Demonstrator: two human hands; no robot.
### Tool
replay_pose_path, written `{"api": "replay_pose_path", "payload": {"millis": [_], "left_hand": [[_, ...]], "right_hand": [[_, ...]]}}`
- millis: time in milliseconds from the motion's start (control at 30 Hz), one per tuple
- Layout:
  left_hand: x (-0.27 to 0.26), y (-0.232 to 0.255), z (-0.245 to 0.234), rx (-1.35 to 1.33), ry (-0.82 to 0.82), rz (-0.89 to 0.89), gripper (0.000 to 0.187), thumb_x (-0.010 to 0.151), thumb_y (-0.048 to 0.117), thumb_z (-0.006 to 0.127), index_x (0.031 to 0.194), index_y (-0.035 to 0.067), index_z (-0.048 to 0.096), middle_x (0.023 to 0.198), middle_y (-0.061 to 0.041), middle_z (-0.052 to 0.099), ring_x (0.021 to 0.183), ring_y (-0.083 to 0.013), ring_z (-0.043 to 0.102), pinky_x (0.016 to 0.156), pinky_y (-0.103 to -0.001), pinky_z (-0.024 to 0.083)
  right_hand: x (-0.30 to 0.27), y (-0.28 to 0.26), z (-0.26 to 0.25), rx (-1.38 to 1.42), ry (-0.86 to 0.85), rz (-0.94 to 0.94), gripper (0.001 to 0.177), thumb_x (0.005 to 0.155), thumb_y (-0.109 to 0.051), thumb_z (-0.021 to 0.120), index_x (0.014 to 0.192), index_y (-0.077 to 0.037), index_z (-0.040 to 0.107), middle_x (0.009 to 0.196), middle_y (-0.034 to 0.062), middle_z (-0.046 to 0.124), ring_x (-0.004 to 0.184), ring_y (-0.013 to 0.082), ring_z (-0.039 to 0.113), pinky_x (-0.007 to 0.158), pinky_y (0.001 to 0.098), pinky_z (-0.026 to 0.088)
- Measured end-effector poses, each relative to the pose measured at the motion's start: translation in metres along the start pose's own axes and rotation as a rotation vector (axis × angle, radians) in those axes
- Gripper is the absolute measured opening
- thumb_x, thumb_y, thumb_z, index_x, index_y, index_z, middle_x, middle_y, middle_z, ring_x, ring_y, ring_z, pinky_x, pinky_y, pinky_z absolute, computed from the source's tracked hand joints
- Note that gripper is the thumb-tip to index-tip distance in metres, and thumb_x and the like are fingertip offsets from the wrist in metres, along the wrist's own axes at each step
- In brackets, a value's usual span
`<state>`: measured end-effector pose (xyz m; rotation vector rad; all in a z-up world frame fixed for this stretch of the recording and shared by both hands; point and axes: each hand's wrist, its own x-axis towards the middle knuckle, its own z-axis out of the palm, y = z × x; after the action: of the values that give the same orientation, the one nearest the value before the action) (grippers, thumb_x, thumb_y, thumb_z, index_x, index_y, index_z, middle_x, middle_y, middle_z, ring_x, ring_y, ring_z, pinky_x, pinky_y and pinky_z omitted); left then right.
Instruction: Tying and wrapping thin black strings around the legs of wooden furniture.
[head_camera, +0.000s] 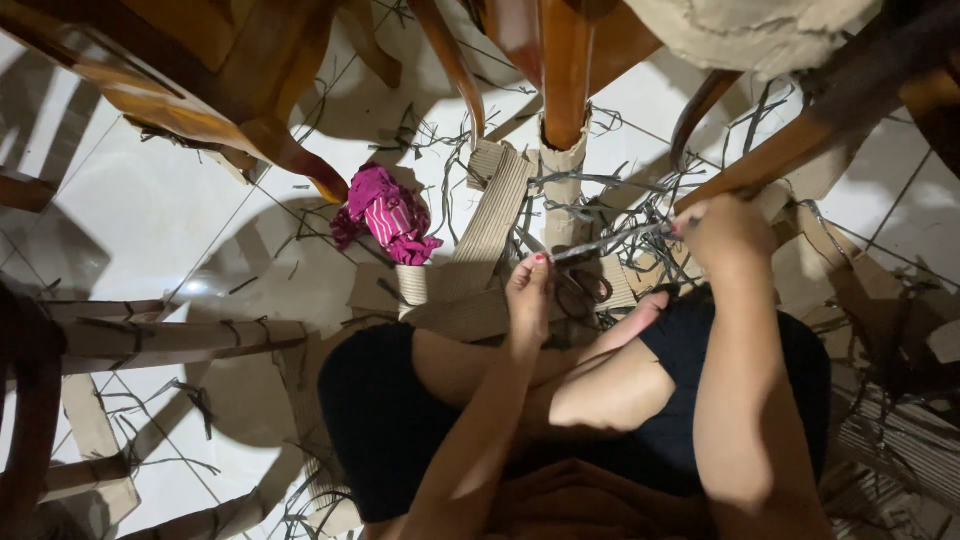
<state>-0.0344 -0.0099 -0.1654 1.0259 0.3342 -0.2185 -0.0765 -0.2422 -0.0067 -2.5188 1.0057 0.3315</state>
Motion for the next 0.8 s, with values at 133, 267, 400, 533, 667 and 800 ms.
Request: {"api": "replay_pose_path", "payload": {"millis": [133,267,400,533,667,800], "left_hand": [[0.005,0.019,-0.005,0.153,0.024,0.078,0.019,0.100,0.020,0.070,0.114,0.007,0.072,0.089,0.001,0.066,0.088,-0.0081,0.063,0.082,-0.023,0.054],[0.016,0.034,-0.001,0.212,0.048,0.106,0.017,0.098,0.013,0.068,0.115,0.009,0.072,0.091,0.000,0.066,0.084,-0.0093,0.063,0.069,-0.021,0.048],[0.023,0.050,0.009,0.267,0.005,0.096,0.020,0.098,0.014,0.064,0.117,0.011,0.070,0.103,-0.001,0.068,0.090,-0.0084,0.060,0.075,-0.021,0.047],[0.047,0.045,0.011,0.220,-0.085,0.024,0.031,0.103,0.020,0.062,0.132,0.007,0.062,0.122,-0.008,0.068,0.108,-0.0163,0.058,0.094,-0.036,0.043],[0.058,0.060,0.021,0.151,-0.209,-0.097,0.072,0.105,0.039,0.061,0.160,0.020,0.019,0.143,-0.021,0.053,0.131,-0.0378,0.047,0.113,-0.058,0.021],[0.048,0.089,0.043,0.081,-0.329,-0.078,0.069,0.108,0.029,0.055,0.166,0.029,0.017,0.152,-0.021,0.049,0.139,-0.0382,0.045,0.117,-0.058,0.016]], "right_hand": [[0.025,0.016,0.019,0.064,0.210,-0.015,0.013,0.091,-0.041,0.072,0.095,-0.051,0.077,0.080,-0.0002,0.076,0.080,0.0332,0.075,0.069,0.0405,0.060],[0.050,0.023,0.038,0.192,0.444,-0.146,0.018,0.093,-0.030,0.076,0.110,-0.035,0.080,0.093,0.0029,0.077,0.093,0.0369,0.071,0.086,0.0451,0.058],[0.060,0.013,0.047,0.377,0.569,-0.374,0.021,0.093,-0.012,0.078,0.108,-0.027,0.081,0.098,0.0031,0.078,0.094,0.0373,0.071,0.085,0.0467,0.058],[0.046,-0.017,0.051,0.584,0.542,-0.513,0.018,0.096,-0.007,0.077,0.108,-0.020,0.082,0.099,0.0111,0.077,0.101,0.0377,0.071,0.087,0.0440,0.056],[0.056,-0.030,0.072,0.783,0.425,-0.536,0.008,0.092,-0.005,0.080,0.099,-0.009,0.080,0.086,0.0187,0.074,0.088,0.0321,0.072,0.080,0.0365,0.055],[0.090,-0.019,0.108,0.736,0.360,-0.665,0.011,0.094,-0.013,0.080,0.086,-0.006,0.075,0.076,0.0186,0.071,0.084,0.0350,0.072,0.076,0.0373,0.053]]}}
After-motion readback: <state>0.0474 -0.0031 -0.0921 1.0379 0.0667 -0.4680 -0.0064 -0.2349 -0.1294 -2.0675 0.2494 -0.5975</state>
